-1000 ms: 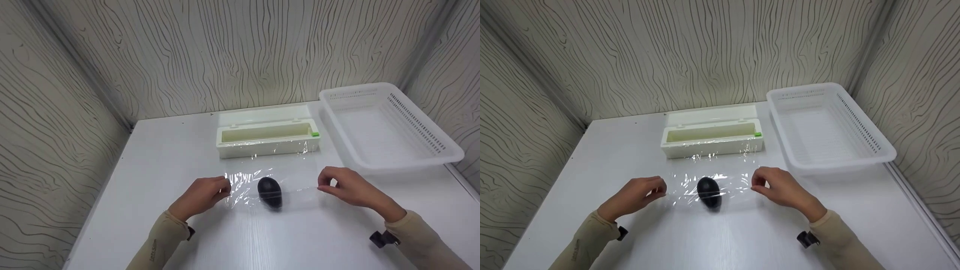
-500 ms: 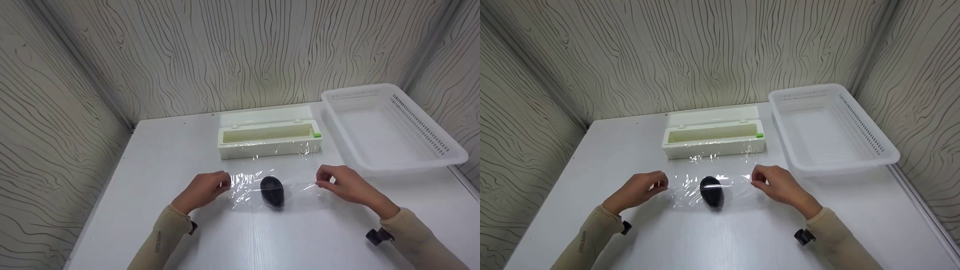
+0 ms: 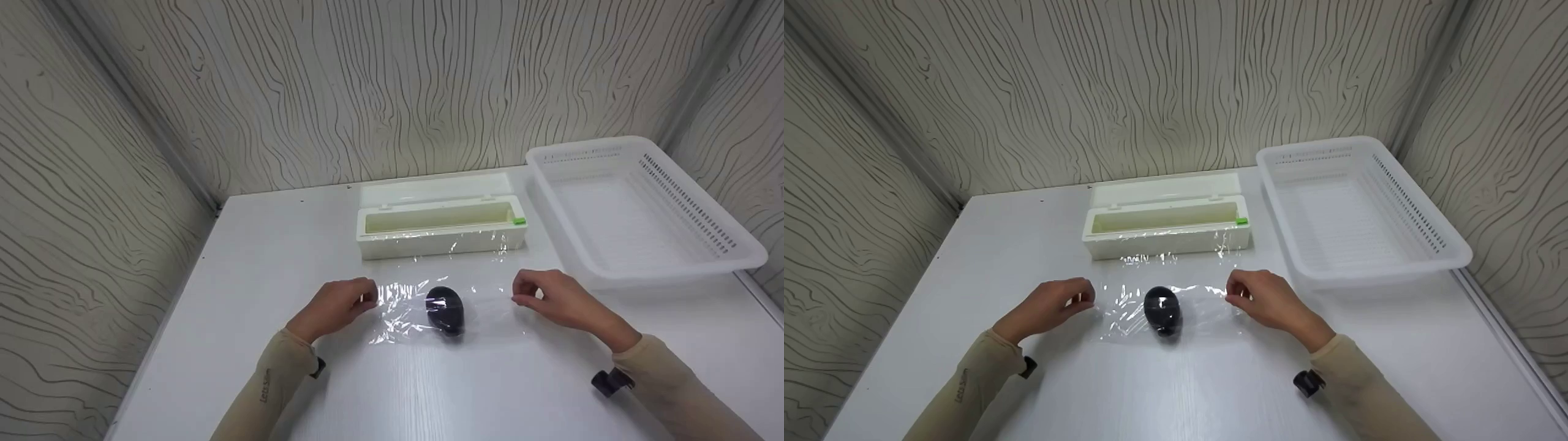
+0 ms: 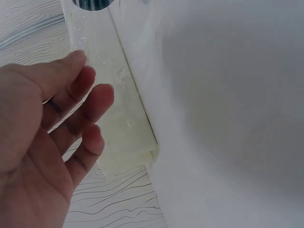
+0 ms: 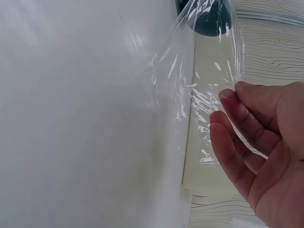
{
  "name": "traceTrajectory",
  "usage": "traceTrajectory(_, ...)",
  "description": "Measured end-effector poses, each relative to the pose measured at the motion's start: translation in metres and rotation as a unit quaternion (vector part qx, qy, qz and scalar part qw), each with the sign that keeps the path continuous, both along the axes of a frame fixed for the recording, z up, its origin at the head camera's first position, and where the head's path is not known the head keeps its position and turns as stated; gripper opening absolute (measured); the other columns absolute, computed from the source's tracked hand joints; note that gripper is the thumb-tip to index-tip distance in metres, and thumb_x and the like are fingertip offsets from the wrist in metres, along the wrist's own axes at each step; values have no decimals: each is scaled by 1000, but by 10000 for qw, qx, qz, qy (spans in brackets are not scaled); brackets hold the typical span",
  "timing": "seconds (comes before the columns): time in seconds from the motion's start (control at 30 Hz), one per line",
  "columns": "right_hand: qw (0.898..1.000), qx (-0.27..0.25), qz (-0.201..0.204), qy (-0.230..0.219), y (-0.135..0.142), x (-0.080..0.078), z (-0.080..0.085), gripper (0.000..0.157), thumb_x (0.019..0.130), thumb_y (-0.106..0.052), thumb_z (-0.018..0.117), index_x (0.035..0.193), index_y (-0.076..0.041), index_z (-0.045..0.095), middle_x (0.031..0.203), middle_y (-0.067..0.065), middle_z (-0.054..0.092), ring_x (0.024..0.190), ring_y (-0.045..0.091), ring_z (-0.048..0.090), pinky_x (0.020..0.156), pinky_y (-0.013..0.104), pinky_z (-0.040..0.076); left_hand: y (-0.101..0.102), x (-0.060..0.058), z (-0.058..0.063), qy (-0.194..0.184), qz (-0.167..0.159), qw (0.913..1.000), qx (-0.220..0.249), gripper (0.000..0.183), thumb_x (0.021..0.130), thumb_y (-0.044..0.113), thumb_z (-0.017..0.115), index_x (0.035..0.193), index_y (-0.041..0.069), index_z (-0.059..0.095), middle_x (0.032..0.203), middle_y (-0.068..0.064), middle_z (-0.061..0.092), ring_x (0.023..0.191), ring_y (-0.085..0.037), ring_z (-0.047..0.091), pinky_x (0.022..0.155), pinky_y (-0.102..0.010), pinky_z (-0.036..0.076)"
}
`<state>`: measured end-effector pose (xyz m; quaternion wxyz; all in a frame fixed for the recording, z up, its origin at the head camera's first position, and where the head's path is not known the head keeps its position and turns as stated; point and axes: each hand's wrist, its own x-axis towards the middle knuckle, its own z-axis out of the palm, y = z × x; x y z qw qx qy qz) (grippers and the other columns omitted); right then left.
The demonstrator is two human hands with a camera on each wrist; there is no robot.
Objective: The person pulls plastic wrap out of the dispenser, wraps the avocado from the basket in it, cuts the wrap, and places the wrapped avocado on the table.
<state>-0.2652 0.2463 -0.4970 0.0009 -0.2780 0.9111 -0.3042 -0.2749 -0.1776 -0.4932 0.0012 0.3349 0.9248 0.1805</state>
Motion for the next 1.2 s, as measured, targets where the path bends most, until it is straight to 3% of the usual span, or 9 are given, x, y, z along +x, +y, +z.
traceTrajectory(0.27, 9999, 92, 58, 34, -1, -4, -6, 12, 88, -17, 70, 83, -22, 60, 75, -14, 59, 71, 2, 54, 61, 21, 43, 3, -3, -4, -48, 89, 9999, -118, 7, 93, 20, 64, 90, 22, 58, 82, 15, 57, 71, -3, 53, 64, -22, 46)
traceTrajectory(0.7, 9994, 299, -7, -153, -5, -7, -12, 12, 85, -16, 72, 82, -22, 61, 72, -15, 57, 69, 2, 51, 61, 22, 43, 6, -5, -13, 87, -34, 9996, -256, 7, 91, 20, 66, 89, 20, 59, 80, 12, 58, 70, -5, 52, 63, -24, 46)
traceTrajectory(1.2, 9983, 565, -128, -99, -7, -15, -14, 13, 84, -18, 73, 81, -23, 61, 71, -15, 56, 67, 2, 51, 60, 22, 42, 10, -9, -14, 9, -7, 9991, -420, 5, 91, 20, 67, 91, 19, 62, 81, 11, 60, 70, -6, 53, 65, -25, 47)
